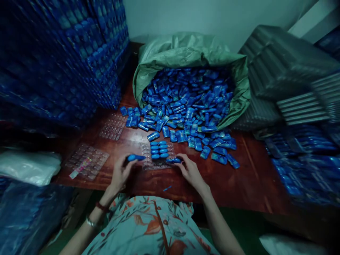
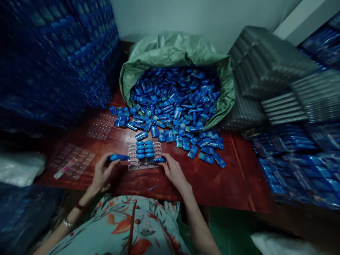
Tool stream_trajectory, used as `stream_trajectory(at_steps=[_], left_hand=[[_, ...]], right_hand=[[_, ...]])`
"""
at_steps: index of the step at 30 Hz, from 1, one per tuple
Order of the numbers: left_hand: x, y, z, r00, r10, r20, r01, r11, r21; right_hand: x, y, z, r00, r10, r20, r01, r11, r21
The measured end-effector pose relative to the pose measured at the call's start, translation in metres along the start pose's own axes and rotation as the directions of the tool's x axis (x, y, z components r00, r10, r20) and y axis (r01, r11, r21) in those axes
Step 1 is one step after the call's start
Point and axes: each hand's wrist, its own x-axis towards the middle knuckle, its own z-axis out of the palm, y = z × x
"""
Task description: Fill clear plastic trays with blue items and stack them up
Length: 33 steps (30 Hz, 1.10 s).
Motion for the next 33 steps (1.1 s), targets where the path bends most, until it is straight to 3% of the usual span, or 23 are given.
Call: stream_trajectory(at_steps=[3,6,11,16,19,22,28,31,33], left_hand=[[-0.026,0.009,0.022,0.984,0.172,0.047,-0.172,0.985,0.009],[-0.024,0.005,0.045,0.942,0.311,0.124,-0.321,0.944,0.072],[-0.010,-0.004,0.050,0.823,0.441,0.358,-0.543,0.797,0.266],[-0.002,0.008,0.038,0.665,0.424,0.615,-0.677,0.690,0.256],[0.002,0.008,0.034,0.598,0.419,0.683,-0.715,0.664,0.219],[0.004,-0.001,0.034,0.616,0.476,0.627,-0.715,0.672,0.192],[-0.010,-0.018,0.041,0.726,0.546,0.418,-0.666,0.710,0.230],[-0.016,-0.021,0.040,0.777,0.538,0.325,-0.628,0.690,0.360],[-0.014,-0.021,0.035,0.811,0.500,0.304,-0.583,0.729,0.359]], right_hand=[[0.004,-0.003,0.010,0.984,-0.167,0.057,0.171,0.982,-0.074],[0.009,-0.013,0.018,0.961,-0.241,0.139,0.268,0.935,-0.233],[0.010,-0.038,0.017,0.941,-0.125,0.315,0.260,0.861,-0.437],[0.010,-0.055,0.024,0.922,-0.004,0.388,0.225,0.820,-0.527],[0.008,-0.062,0.033,0.918,0.043,0.395,0.208,0.794,-0.571],[0.009,-0.071,0.036,0.921,0.075,0.382,0.189,0.772,-0.607],[0.023,-0.089,0.033,0.882,0.079,0.464,0.274,0.715,-0.643],[0.021,-0.083,0.039,0.898,0.069,0.435,0.267,0.700,-0.663],[0.013,-0.073,0.043,0.920,0.006,0.392,0.269,0.717,-0.643]])
